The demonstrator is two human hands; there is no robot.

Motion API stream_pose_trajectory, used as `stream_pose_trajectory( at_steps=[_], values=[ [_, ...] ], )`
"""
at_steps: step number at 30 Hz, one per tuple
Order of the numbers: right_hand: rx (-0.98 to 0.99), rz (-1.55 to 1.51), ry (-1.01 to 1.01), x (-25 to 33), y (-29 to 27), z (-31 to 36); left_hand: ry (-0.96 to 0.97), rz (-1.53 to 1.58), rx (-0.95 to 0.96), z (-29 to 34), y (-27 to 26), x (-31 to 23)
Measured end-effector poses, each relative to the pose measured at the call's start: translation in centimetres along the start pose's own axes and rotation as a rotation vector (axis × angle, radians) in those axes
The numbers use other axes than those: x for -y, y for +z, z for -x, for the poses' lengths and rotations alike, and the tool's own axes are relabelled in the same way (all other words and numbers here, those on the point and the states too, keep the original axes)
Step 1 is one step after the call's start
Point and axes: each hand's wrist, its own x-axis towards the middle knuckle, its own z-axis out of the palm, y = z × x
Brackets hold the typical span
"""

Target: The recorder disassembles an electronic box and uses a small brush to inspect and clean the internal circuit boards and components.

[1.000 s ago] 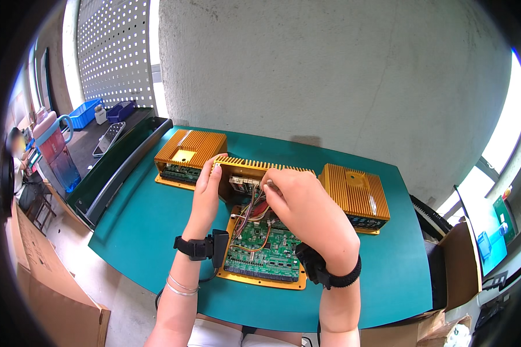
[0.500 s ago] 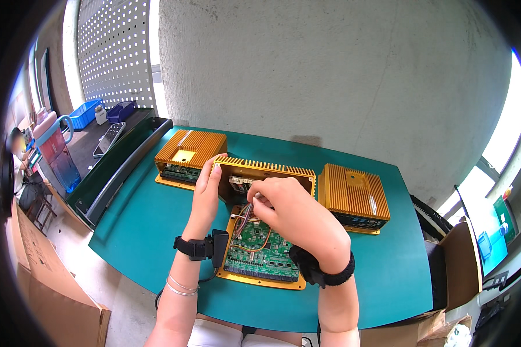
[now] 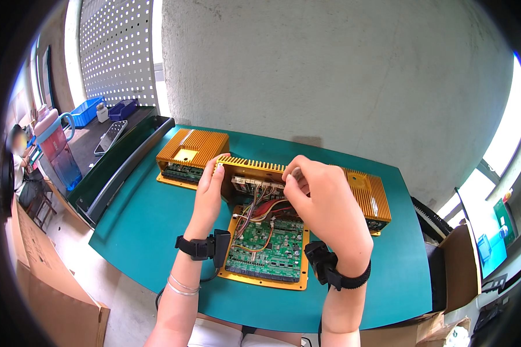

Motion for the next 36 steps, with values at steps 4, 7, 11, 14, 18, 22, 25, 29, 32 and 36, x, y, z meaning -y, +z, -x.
stream_pose_trajectory(
  at_steps=[4, 7, 11, 14, 18, 22, 25, 29, 32, 36],
  values=[
    [-0.146, -0.084, -0.059, 1.6, -0.1, 0.0, -0.014, 0.027, 0.0, 0.0, 0.0, 0.0],
    [-0.111, -0.162, -0.112, 1.6, 0.9, 0.0, -0.03, 0.052, -0.002, -0.1, 0.2, -0.1],
    [0.108, -0.219, -0.122, 1.7, 2.6, -0.5, -0.048, 0.117, 0.01, -0.2, -0.1, 0.5],
    [0.109, -0.187, -0.178, 0.9, 3.6, -0.6, -0.058, 0.154, 0.024, -0.1, -0.1, 0.3],
    [0.165, -0.216, -0.108, 1.1, 3.5, -0.5, -0.049, 0.127, 0.024, -0.1, 0.0, 0.1],
    [0.178, -0.099, -0.14, 0.1, 4.6, -0.8, -0.048, 0.118, 0.024, 0.0, -0.2, 0.0],
    [0.174, -0.128, -0.158, -0.4, 5.2, -0.9, -0.039, 0.091, 0.025, -0.1, -0.2, 0.6],
    [0.193, -0.048, -0.169, -0.7, 5.6, -1.0, -0.043, 0.096, 0.025, -0.1, -0.2, 0.8],
    [0.184, -0.003, -0.189, -1.8, 6.6, -1.2, -0.026, 0.076, 0.025, -0.1, -0.2, 0.7],
    [0.131, 0.136, -0.289, -2.9, 7.7, -1.3, -0.027, 0.072, 0.021, -0.1, -0.2, 0.6]
  ],
)
